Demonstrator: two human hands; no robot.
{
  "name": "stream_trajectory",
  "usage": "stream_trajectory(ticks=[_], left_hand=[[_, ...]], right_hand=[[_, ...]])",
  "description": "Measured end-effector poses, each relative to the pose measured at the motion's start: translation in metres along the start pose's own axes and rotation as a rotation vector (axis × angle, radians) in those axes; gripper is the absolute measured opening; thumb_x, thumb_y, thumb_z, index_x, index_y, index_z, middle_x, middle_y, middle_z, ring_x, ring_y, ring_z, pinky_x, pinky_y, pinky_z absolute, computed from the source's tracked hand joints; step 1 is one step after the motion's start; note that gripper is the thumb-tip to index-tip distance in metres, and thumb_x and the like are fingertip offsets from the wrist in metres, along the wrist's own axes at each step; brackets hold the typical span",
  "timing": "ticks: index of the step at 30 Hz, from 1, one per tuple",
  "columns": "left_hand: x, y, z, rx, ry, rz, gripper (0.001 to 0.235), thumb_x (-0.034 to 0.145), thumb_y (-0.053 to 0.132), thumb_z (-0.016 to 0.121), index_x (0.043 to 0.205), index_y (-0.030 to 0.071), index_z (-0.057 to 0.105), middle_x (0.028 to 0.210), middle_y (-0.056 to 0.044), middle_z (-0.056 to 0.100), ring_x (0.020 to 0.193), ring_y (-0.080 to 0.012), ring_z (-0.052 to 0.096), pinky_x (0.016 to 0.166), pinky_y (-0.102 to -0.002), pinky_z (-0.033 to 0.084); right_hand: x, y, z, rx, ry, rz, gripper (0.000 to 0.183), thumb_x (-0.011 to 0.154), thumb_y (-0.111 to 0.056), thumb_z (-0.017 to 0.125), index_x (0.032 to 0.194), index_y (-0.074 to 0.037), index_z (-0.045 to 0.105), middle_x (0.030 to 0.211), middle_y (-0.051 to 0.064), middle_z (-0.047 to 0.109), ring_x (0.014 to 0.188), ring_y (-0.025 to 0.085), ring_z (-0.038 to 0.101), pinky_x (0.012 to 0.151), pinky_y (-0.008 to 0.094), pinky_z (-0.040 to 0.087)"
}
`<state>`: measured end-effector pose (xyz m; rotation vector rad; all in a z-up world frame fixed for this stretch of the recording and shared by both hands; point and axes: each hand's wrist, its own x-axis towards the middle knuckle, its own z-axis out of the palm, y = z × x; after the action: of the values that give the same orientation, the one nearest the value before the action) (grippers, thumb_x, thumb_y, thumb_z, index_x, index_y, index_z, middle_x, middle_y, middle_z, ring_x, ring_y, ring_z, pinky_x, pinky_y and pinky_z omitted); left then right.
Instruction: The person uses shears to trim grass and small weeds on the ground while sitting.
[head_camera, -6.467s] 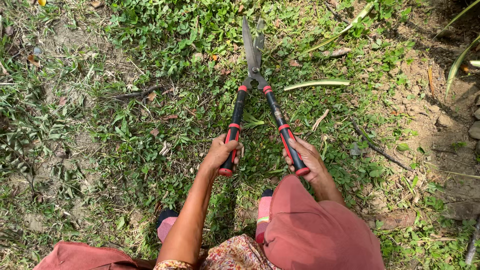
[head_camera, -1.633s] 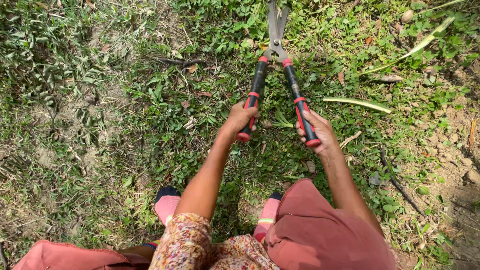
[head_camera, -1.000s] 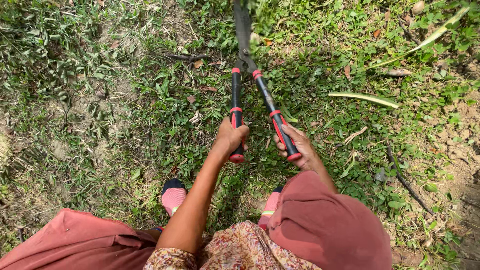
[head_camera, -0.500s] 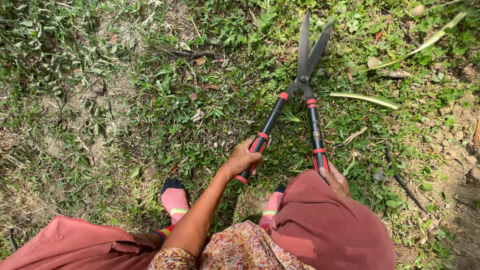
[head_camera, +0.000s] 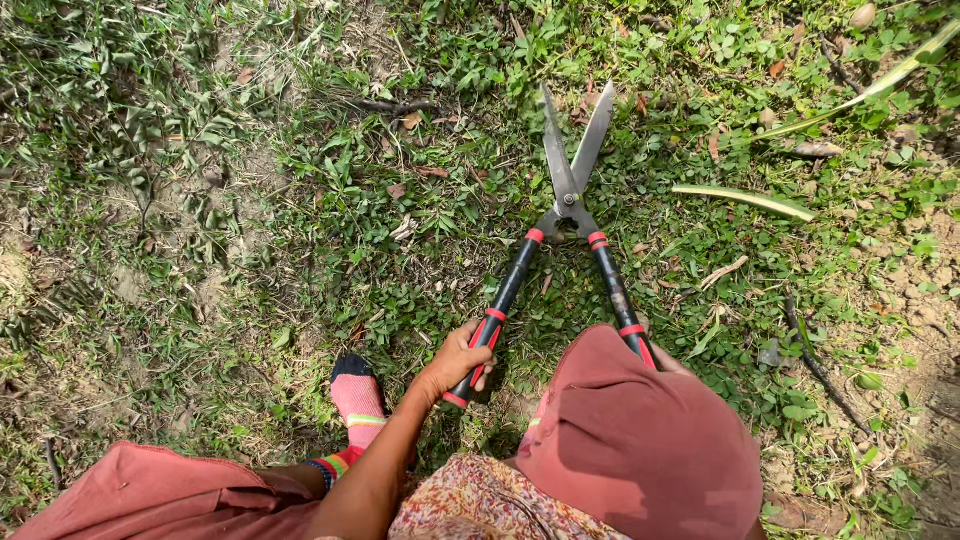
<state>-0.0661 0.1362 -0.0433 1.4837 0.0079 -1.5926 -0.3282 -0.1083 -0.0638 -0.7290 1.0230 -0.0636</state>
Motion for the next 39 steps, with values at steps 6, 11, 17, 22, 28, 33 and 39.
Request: stream_trajectory(ticks=[6, 11, 17, 22, 28, 33, 39], left_hand=[[0.068, 0.049, -0.008, -0.015, -0.010, 0.194, 0.037, 0.078, 0.009, 0.068, 0.110, 0.003, 0.050, 0.070, -0.007, 0.061, 0.045, -0.0161, 0.058, 0.041, -0.031, 0.052], [0.079, 0.072, -0.017, 0.057, 0.026, 0.156, 0.036, 0.078, 0.011, 0.067, 0.110, 0.005, 0.051, 0.070, -0.006, 0.062, 0.044, -0.0153, 0.058, 0.040, -0.030, 0.051], [0.098, 0.035, 0.076, -0.111, 0.162, 0.241, 0.034, 0.080, 0.011, 0.071, 0.105, 0.004, 0.048, 0.072, -0.007, 0.060, 0.045, -0.0169, 0.058, 0.040, -0.033, 0.053], [0.063, 0.050, 0.031, 0.017, 0.099, 0.207, 0.037, 0.077, 0.009, 0.071, 0.108, 0.004, 0.051, 0.072, -0.005, 0.059, 0.045, -0.0162, 0.058, 0.040, -0.032, 0.053], [0.011, 0.064, -0.017, 0.033, 0.138, 0.165, 0.035, 0.078, 0.008, 0.066, 0.111, 0.005, 0.054, 0.071, -0.005, 0.062, 0.045, -0.0151, 0.060, 0.040, -0.029, 0.052], [0.026, 0.081, -0.030, -0.031, 0.129, 0.201, 0.030, 0.080, 0.008, 0.067, 0.106, 0.003, 0.053, 0.071, -0.006, 0.062, 0.045, -0.0152, 0.058, 0.040, -0.029, 0.051], [0.082, 0.110, -0.011, -0.079, 0.209, 0.254, 0.030, 0.082, 0.009, 0.067, 0.106, 0.003, 0.050, 0.071, -0.005, 0.061, 0.045, -0.0134, 0.057, 0.039, -0.029, 0.051]], right_hand=[[0.031, -0.036, 0.020, -0.039, -0.033, -0.040, 0.061, 0.095, -0.024, 0.069, 0.151, -0.008, 0.051, 0.080, 0.007, 0.068, 0.061, 0.011, 0.064, 0.054, 0.023, 0.054], [0.035, -0.054, 0.030, 0.089, -0.048, -0.045, 0.059, 0.095, -0.023, 0.069, 0.149, -0.006, 0.052, 0.077, 0.008, 0.067, 0.053, 0.012, 0.062, 0.044, 0.025, 0.052], [0.034, -0.030, 0.070, 0.097, 0.047, -0.033, 0.060, 0.094, -0.026, 0.067, 0.149, -0.009, 0.049, 0.075, 0.006, 0.065, 0.051, 0.012, 0.061, 0.040, 0.027, 0.051], [0.015, -0.043, 0.028, 0.075, -0.063, -0.094, 0.061, 0.096, -0.026, 0.068, 0.150, -0.006, 0.050, 0.081, 0.007, 0.068, 0.061, 0.011, 0.064, 0.052, 0.023, 0.054], [0.022, -0.058, 0.017, -0.015, -0.122, 0.014, 0.060, 0.094, -0.026, 0.069, 0.149, -0.007, 0.054, 0.081, 0.005, 0.068, 0.064, 0.010, 0.063, 0.054, 0.022, 0.053], [0.050, -0.079, 0.044, -0.033, -0.217, 0.007, 0.057, 0.094, -0.030, 0.067, 0.145, -0.007, 0.053, 0.075, 0.005, 0.066, 0.051, 0.011, 0.061, 0.039, 0.024, 0.050], [0.089, -0.096, 0.096, 0.075, -0.235, -0.029, 0.056, 0.097, -0.030, 0.067, 0.144, -0.006, 0.051, 0.076, 0.007, 0.066, 0.053, 0.012, 0.063, 0.041, 0.026, 0.052]])
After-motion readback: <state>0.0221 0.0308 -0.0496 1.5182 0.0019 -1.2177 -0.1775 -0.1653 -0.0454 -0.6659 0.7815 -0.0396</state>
